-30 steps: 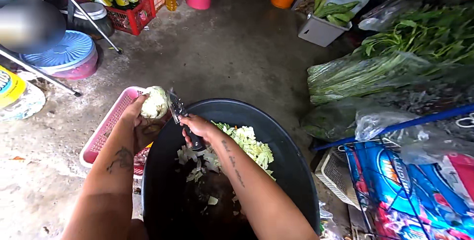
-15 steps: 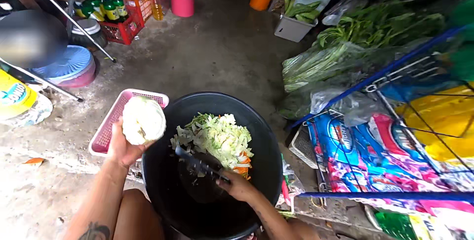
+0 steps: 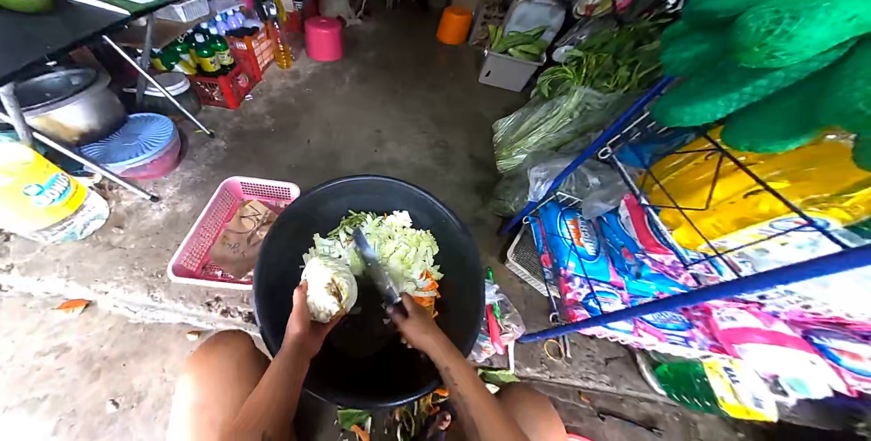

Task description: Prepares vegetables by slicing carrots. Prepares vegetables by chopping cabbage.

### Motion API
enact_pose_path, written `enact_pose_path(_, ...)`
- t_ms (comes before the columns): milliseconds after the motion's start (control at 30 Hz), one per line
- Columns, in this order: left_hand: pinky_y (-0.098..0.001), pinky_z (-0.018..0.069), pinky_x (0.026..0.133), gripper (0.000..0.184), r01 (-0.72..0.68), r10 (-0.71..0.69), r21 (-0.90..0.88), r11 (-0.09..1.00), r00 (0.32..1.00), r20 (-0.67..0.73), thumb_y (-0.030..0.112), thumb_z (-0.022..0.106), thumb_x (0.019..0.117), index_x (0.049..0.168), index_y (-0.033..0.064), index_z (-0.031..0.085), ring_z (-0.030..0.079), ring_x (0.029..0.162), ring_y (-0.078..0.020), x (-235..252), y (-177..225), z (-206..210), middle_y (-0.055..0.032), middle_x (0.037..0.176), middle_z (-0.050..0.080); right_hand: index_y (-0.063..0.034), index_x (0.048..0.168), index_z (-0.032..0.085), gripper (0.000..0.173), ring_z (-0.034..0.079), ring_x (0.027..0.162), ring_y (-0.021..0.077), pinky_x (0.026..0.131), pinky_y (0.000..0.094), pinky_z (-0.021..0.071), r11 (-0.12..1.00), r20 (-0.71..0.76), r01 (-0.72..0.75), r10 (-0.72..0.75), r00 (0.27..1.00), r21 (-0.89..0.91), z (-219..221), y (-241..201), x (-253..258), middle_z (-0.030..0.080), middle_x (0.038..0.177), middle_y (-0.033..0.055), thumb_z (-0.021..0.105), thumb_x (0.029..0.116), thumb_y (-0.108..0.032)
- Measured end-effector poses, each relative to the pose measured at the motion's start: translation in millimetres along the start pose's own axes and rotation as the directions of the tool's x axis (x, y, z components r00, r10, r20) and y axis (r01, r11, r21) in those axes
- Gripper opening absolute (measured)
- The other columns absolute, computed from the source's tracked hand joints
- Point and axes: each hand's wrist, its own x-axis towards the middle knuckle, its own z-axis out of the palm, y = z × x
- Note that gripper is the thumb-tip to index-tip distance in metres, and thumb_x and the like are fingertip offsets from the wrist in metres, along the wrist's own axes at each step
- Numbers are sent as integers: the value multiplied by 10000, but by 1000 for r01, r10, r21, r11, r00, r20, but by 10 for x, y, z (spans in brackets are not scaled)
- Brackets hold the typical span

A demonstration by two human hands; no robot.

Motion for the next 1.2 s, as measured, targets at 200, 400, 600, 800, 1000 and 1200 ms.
enact_pose_path(200, -615, 522, 973, 738, -15, 54, 280, 960, 990, -131, 553, 479, 1059, 1608, 126, 232, 572, 1272, -416, 328, -347, -60, -261, 1466, 510, -39, 1555, 382, 573, 615, 1275, 388, 1090, 547, 478, 973, 21, 34, -30, 999, -230, 423, -93, -173, 618, 1361, 255, 501, 1095, -361)
enact_pose_path(400, -641, 397, 1114, 814, -187, 305, 704, 685, 951, -44, 357, 670, 997, 1634, 98, 235, 395, 1420, -514, 403, -30, -59, -362, 1582, 300, -60, 1522, 414, 527, 649, 1214, 385, 1034, 559, 510, 954, 38, 3, 9, 999, -301, 392, -136, -172, 646, 1306, 241, 472, 1103, -375)
enact_pose_path(600, -643, 463, 1048, 891, -70, 127, 626, 777, 991, -46, 460, 769, 912, 1599, 134, 304, 471, 1367, -473, 504, -15, -132, -313, 1554, 383, -84, 1543, 391, 531, 648, 1218, 396, 1036, 565, 511, 940, 45, 1, 16, 999, -342, 374, -174, -85, 658, 1289, 237, 456, 1106, -379)
enact_pose_path(800, -691, 459, 1022, 955, 68, -2, 670, 739, 995, -99, 584, 724, 906, 1588, 105, 256, 482, 1367, -452, 525, 34, -92, -267, 1517, 454, -50, 1524, 417, 534, 614, 1280, 374, 1076, 542, 489, 954, 8, -102, 109, 994, -283, 392, -103, -52, 605, 1390, 229, 477, 1100, -369)
enact_pose_path(1000, -688, 468, 1012, 869, 147, -160, 601, 786, 987, -31, 470, 673, 978, 1640, 253, 154, 477, 1379, -454, 146, 26, -20, -238, 1565, 413, -64, 1538, 391, 557, 692, 1061, 391, 929, 551, 555, 982, 128, -87, 109, 986, -165, 335, 37, 0, 612, 1326, 260, 484, 1098, -394)
enact_pose_path(1200, -643, 561, 893, 687, 122, -122, 283, 951, 992, -18, 557, 576, 1004, 1528, 163, 369, 636, 1193, -416, 158, -217, -163, -211, 1379, 604, -49, 1506, 444, 525, 605, 1277, 401, 1081, 574, 476, 972, 91, 54, -34, 995, -230, 336, 29, -69, 608, 1366, 258, 518, 1087, -357)
